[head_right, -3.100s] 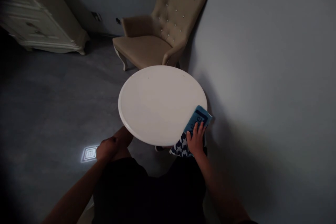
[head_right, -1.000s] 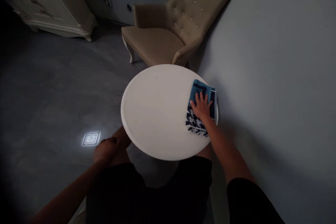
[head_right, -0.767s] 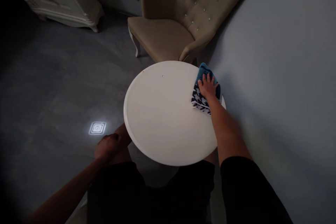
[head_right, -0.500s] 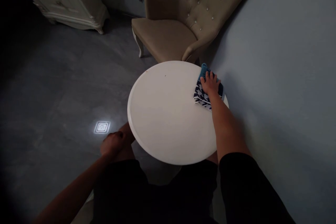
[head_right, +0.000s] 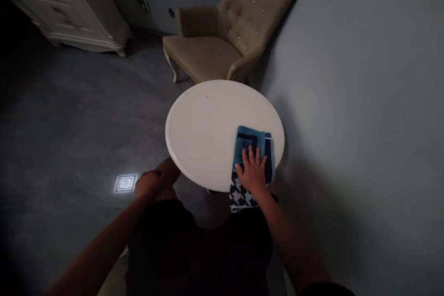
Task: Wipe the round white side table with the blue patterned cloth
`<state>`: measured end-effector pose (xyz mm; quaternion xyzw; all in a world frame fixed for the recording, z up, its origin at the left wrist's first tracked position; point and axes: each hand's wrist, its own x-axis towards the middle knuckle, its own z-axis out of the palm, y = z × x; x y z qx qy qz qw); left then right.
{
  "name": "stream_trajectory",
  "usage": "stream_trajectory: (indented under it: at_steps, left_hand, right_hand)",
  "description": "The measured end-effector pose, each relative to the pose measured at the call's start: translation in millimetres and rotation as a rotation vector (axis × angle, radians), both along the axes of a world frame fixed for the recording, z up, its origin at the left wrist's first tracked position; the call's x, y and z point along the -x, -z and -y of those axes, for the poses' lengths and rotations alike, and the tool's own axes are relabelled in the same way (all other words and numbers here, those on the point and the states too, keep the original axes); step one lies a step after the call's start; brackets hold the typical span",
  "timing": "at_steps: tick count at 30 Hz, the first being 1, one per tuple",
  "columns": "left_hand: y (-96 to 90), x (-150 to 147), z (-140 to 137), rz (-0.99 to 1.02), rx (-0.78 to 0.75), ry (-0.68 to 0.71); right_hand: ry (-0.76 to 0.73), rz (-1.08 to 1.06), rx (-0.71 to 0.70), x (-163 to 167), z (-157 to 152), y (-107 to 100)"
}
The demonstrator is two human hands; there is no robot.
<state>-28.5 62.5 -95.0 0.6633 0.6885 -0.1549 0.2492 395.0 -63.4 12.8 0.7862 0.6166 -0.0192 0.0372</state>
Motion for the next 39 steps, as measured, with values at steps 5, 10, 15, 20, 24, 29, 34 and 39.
stream_trajectory:
  at_steps: [5,10,15,20,24,29,34,39]
  left_hand:
    - [-3.7,0,5,0.012,-0.013,0.031]
    - [-8.9,-2,4,0.0,-0.013,0.018]
    - [-4.6,-1,-2,-0.01,0.01,0.005]
    - [6.0,5,-8,-0.005,0.031,-0.014]
    - [11.4,11,-11,0.006,0.026,-0.039]
    - [13.1,14,-15,0.014,0.03,-0.046]
    - [10.2,10,-14,0.013,0.016,-0.063]
    - [12.2,6,-14,0.022,0.005,-0.045]
  right_hand:
    - [0.038,-0.003,0.101,39,33,-1]
    - [0.055,-0.033,0.123,17,-27,-16]
    - [0.106,-0.027,0.111,-35,-139,-20]
    - [0.162,-0.009,0.1,-83,-257,-22]
    - [0.155,-0.015,0.054,-115,-336,-18]
    - [0.196,-0.002,0.031,-143,-399,-7]
    - [0.189,-0.033,-0.027,-148,-404,-3]
    - [0.162,-0.032,0.014,-123,-341,-9]
